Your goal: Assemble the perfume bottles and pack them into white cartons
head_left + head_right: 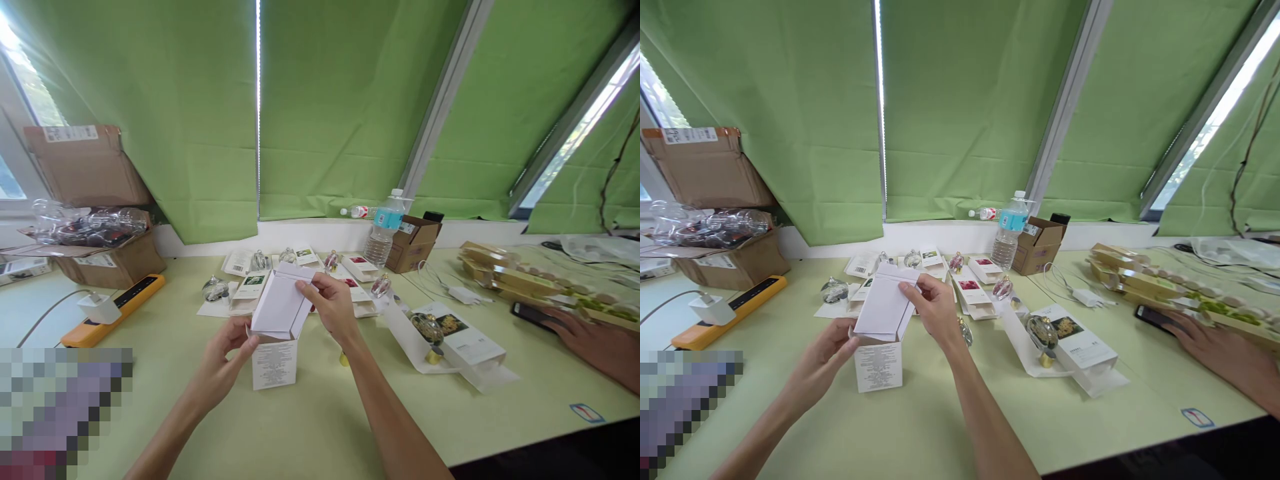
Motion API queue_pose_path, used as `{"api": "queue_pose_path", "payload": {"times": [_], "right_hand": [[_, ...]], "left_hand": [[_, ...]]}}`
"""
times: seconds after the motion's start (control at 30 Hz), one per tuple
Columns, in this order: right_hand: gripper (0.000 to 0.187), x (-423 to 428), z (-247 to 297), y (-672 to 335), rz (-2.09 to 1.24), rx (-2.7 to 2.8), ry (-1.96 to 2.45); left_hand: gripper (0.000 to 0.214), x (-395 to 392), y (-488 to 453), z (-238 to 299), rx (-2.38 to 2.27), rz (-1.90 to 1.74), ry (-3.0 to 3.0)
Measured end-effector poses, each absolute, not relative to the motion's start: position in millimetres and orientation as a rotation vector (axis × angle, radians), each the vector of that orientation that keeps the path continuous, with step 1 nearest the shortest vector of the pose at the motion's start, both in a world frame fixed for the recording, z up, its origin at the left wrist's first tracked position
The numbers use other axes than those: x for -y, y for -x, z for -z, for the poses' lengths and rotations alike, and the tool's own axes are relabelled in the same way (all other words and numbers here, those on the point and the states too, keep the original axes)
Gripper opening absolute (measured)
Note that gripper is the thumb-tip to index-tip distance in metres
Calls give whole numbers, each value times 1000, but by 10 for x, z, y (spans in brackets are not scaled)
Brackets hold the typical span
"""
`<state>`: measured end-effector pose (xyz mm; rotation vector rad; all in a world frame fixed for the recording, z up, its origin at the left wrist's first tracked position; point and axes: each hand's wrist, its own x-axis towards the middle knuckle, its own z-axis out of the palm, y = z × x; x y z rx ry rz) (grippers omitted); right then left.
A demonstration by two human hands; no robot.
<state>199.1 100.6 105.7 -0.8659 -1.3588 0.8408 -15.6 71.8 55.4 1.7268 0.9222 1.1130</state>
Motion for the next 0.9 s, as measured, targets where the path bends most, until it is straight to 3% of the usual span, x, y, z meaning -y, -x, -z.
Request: {"api": "queue_pose_path", "payload": {"times": [0.9], "right_hand": [[23,-922,-1062,-1915,-749,1475,860]], "left_hand": [[16,-708,140,-481,-1140,-1309,-1822]]}}
